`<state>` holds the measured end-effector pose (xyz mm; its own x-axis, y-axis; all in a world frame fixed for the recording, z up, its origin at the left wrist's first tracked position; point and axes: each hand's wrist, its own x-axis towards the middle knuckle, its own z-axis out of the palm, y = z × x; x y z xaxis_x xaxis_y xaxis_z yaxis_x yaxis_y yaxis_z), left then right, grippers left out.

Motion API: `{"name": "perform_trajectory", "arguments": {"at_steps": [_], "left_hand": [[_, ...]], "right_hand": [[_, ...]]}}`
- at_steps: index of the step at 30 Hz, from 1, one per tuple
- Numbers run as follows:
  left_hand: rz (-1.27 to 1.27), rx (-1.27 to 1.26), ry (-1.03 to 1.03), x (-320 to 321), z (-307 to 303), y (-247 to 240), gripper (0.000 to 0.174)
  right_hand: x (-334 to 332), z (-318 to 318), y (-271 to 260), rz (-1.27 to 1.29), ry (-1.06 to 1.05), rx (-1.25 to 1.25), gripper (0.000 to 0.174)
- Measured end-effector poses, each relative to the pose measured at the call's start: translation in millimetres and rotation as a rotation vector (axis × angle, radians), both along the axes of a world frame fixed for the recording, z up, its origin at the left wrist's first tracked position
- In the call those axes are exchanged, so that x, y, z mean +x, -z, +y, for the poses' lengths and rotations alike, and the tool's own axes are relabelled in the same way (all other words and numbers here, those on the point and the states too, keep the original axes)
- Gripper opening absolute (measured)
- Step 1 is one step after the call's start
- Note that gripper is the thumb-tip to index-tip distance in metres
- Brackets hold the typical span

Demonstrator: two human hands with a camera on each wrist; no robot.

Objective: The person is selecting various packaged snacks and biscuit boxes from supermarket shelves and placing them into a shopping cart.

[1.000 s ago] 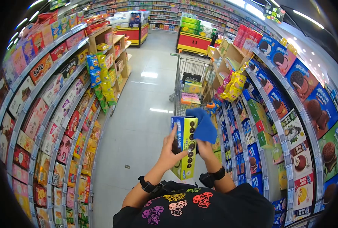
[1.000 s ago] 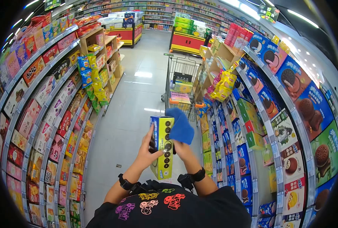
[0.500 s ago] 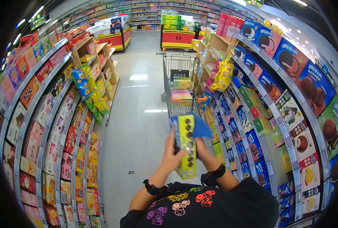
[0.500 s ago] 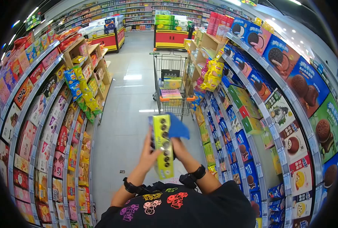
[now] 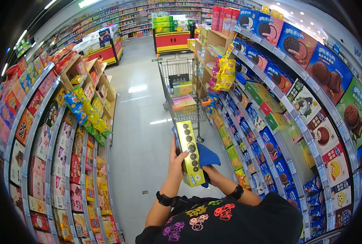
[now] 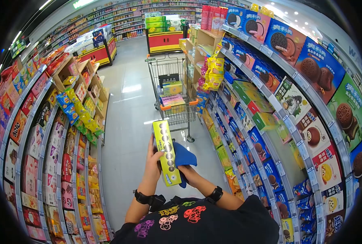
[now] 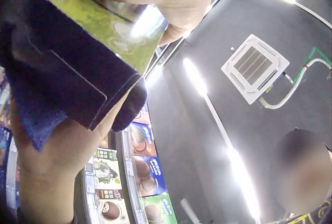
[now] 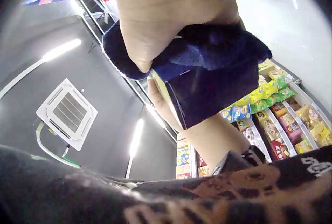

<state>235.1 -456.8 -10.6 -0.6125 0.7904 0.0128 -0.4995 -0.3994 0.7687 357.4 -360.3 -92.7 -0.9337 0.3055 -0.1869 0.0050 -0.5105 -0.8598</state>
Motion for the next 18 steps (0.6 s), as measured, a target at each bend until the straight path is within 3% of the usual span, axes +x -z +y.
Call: {"name": "perform_trajectory", "arguments": {"at_steps": [4,6,10,13,15,18], "left_hand": [[0.059,0.075,-0.012,0.3,8.2,10.1,0.083],[0.127,0.012,0.018,6.4,15.2,14.0,0.088],[0.150,0.202,0.161,11.7,38.6,23.1,0.103],[0.057,0.287,0.255,14.7,58.4,12.7,0.100],[0.051,0.312,0.261,15.0,77.6,8.3,0.091],[-0.008,0.156,0.381,6.2,99.1,17.0,0.083]], "right_hand": [[-4.0,17.4,-12.0,0.077,-0.029,-0.017,0.057],[-9.8,30.5,-18.5,0.061,-0.121,-0.151,0.055],[3.8,34.8,-57.0,0.008,-0.008,-0.182,0.052],[14.9,65.7,-11.8,0.187,-0.127,-0.525,0.053],[19.3,84.7,-4.6,0.120,-0.071,-0.488,0.054],[26.4,119.3,10.8,0.085,-0.079,-0.471,0.054]]}}
